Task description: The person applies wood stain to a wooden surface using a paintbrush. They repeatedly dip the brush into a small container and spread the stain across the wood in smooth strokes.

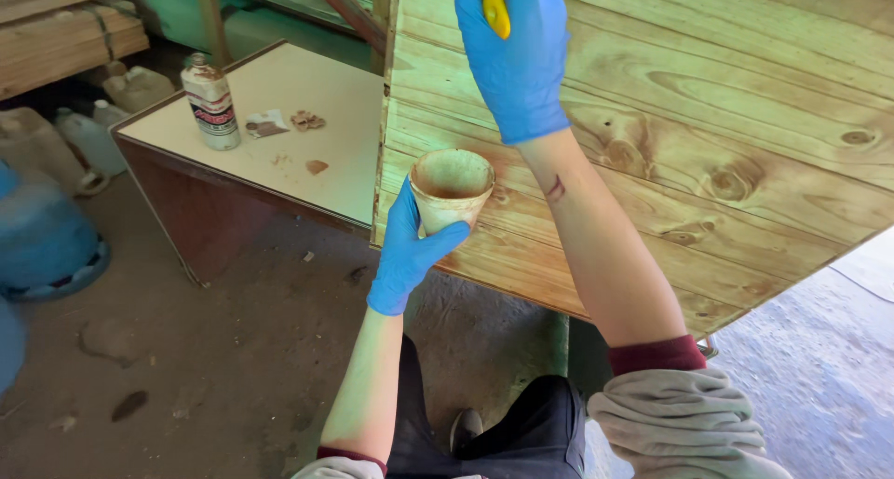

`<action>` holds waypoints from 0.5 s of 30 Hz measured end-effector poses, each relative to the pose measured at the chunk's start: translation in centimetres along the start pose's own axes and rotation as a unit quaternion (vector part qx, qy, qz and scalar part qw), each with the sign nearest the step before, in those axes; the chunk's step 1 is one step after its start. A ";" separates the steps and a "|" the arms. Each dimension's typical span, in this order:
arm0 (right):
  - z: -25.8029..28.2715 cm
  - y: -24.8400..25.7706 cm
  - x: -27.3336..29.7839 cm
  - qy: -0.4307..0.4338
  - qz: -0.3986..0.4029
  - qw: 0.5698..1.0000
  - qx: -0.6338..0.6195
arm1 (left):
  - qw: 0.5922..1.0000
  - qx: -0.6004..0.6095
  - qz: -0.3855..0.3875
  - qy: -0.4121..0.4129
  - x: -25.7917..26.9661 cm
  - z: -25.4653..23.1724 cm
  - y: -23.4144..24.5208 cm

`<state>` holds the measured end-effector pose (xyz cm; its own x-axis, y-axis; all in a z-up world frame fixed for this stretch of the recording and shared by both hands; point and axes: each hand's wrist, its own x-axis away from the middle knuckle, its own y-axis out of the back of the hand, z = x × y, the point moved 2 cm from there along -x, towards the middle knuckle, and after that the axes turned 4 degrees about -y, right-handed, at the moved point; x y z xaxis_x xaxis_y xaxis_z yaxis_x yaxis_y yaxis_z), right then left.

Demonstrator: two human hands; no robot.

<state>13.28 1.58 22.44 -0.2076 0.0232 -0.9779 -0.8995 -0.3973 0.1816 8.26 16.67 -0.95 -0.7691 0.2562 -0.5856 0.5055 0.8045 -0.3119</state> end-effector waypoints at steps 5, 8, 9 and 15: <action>-2.6 -0.7 0.0 -0.075 0.000 0.996 -0.056 | 1.000 -0.011 -0.010 0.000 0.3 0.6 0.8; -3.6 1.6 0.8 -0.076 -0.021 0.997 -0.025 | 1.000 -0.009 -0.009 -0.002 0.0 0.8 0.7; -4.0 2.7 1.2 -0.099 -0.025 0.995 0.000 | 1.000 -0.004 -0.003 -0.005 0.0 1.0 0.5; -4.9 9.3 3.7 -0.090 -0.046 0.994 0.034 | 1.000 0.014 0.008 0.015 0.0 1.4 -1.6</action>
<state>6.03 -6.48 20.05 -0.1835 0.2226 -0.9575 -0.9402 -0.3240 0.1049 8.01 14.68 -1.48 -0.7717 0.2853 -0.5683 0.5285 0.7848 -0.3237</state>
